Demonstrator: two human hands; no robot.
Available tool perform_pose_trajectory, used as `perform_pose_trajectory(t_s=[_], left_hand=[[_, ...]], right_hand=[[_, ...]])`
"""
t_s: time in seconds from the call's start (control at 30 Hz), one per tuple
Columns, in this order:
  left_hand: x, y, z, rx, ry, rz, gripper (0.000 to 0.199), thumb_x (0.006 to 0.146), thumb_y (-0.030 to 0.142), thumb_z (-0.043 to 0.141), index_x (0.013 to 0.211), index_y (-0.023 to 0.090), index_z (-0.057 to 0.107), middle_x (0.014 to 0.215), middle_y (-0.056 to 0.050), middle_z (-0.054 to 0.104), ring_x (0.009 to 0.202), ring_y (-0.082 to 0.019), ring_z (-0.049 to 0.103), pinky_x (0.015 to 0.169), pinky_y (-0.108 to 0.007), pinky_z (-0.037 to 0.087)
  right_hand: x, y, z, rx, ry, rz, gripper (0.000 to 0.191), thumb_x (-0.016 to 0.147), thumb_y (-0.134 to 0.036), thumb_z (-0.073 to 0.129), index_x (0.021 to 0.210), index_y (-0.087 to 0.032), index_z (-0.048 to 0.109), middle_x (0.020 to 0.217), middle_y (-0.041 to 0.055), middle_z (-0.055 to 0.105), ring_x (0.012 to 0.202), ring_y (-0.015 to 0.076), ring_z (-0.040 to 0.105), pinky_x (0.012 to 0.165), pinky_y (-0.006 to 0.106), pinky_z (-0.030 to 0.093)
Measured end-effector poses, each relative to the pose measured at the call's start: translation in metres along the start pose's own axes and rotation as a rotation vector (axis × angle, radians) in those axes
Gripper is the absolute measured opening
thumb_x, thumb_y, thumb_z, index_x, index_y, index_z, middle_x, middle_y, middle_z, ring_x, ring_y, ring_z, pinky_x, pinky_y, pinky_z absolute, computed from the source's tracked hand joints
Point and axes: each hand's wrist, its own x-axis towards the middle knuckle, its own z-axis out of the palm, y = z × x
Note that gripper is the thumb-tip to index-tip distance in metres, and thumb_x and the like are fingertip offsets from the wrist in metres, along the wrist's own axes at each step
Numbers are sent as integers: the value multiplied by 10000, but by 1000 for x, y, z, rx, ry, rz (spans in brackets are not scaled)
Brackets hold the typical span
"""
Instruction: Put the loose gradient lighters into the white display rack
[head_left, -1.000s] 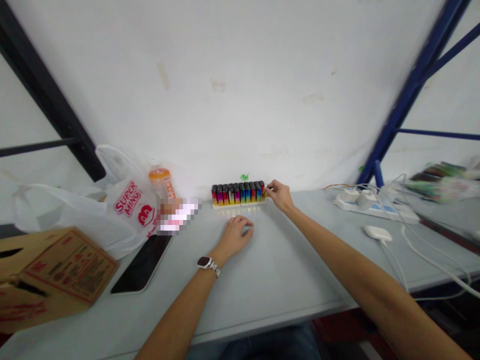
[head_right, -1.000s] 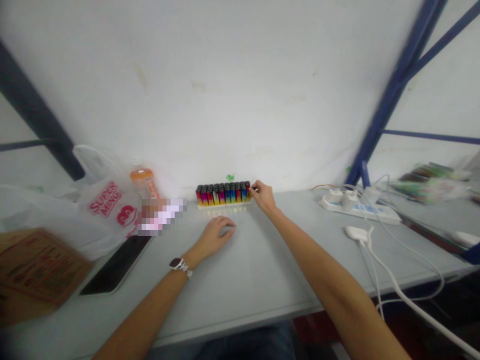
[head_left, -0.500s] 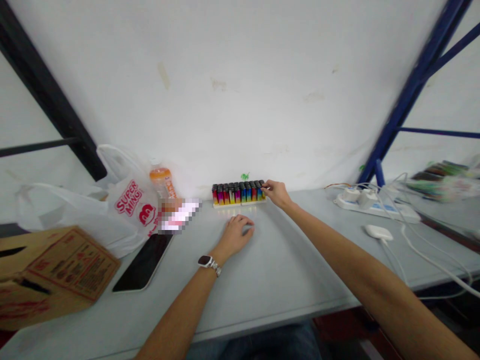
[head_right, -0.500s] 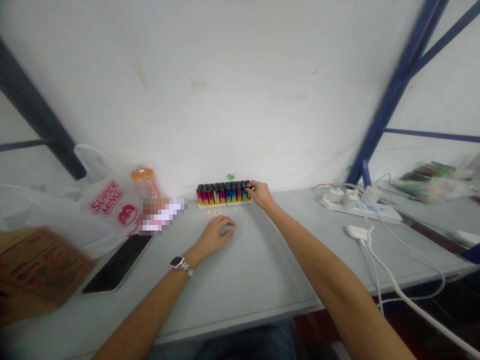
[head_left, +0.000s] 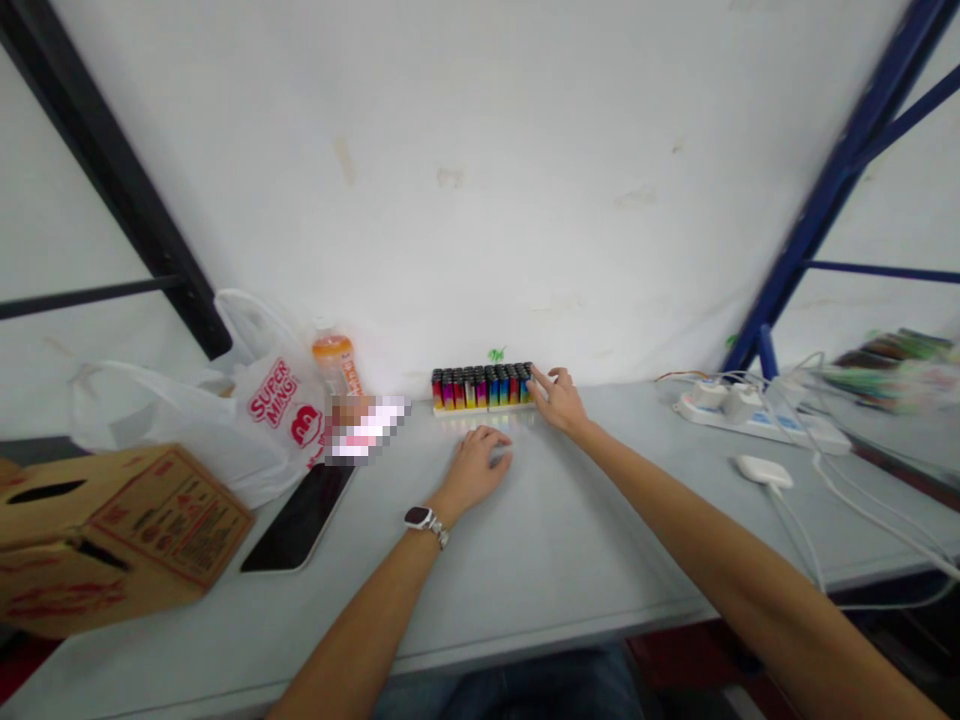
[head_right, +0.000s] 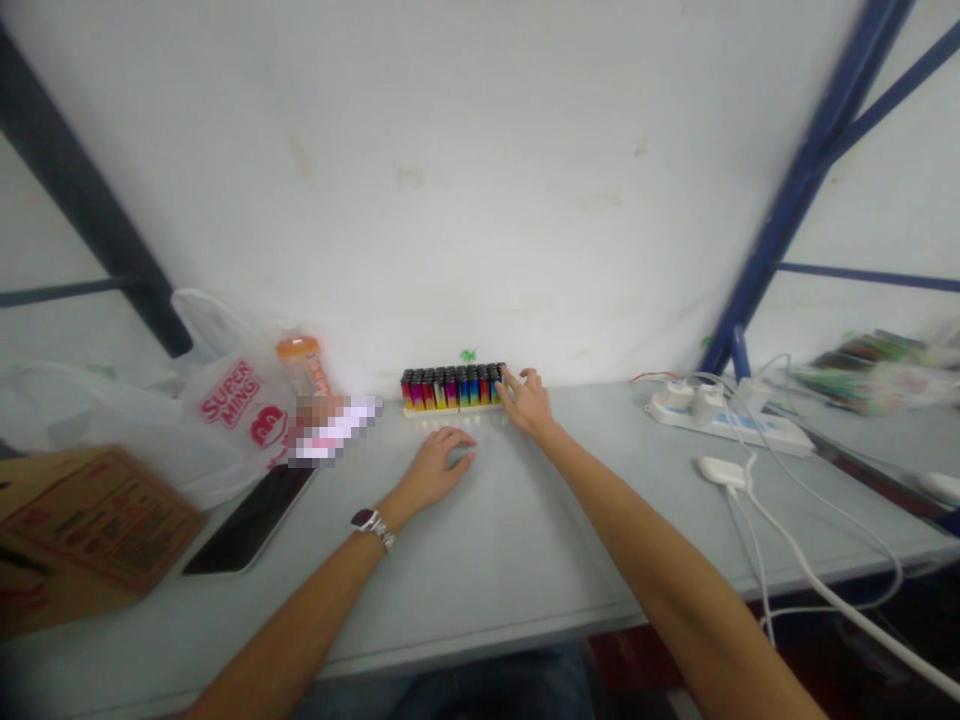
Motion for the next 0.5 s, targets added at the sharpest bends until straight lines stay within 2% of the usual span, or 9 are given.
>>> perform_pose_trajectory(t_s=[0.07,0.13,0.17,0.23,0.3,0.37,0.5], left_hand=[[8,-4,-6,-17,191,-73,219,869,258,579,1077,208,627,1142,-85,607,1133,-251,551,1062,-448,417],[22,-14,-16,-42,439,-212,296,872,308,583,1147,196,582,1192,-110,579,1199,-263,515,1105,-454,382],[31,-20,-23,-67,523,-287,369,872,360,594,1196,187,552,1233,-124,569,1246,-273,487,1129,-457,357],[50,-34,-36,-152,604,-472,542,862,466,603,1288,152,486,1342,-166,530,1350,-305,412,1175,-466,294],[67,-47,-46,-267,568,-626,674,878,586,538,1355,122,428,1449,-207,458,1423,-339,343,1190,-485,261],[80,-56,-49,-349,500,-686,704,908,652,423,1356,109,432,1466,-222,455,1429,-349,355,1178,-477,285],[88,-64,-39,-392,426,-626,692,939,677,286,1283,116,500,1353,-209,574,1332,-312,495,1127,-439,365]], right_hand=[[0,5,10,149,-1,98,689,933,-592,416,1521,-233,411,1364,188,440,1258,335,492,1102,490,356],[3,10,21,331,16,229,821,906,-654,410,1572,-194,278,1425,207,423,1297,321,479,1133,477,325],[7,12,27,413,26,285,857,898,-673,406,1578,-174,252,1441,215,431,1320,317,465,1149,475,304],[15,12,36,520,32,354,842,901,-684,379,1553,-156,306,1461,206,461,1381,311,408,1178,473,248],[23,7,41,549,13,363,770,920,-671,330,1492,-162,421,1478,167,481,1424,294,356,1198,452,204],[29,-2,43,550,-16,366,725,931,-652,305,1428,-162,502,1480,143,493,1416,283,376,1195,430,213],[29,-16,46,587,-30,425,704,914,-638,370,1389,-141,522,1383,166,583,1315,279,503,1132,414,330]])
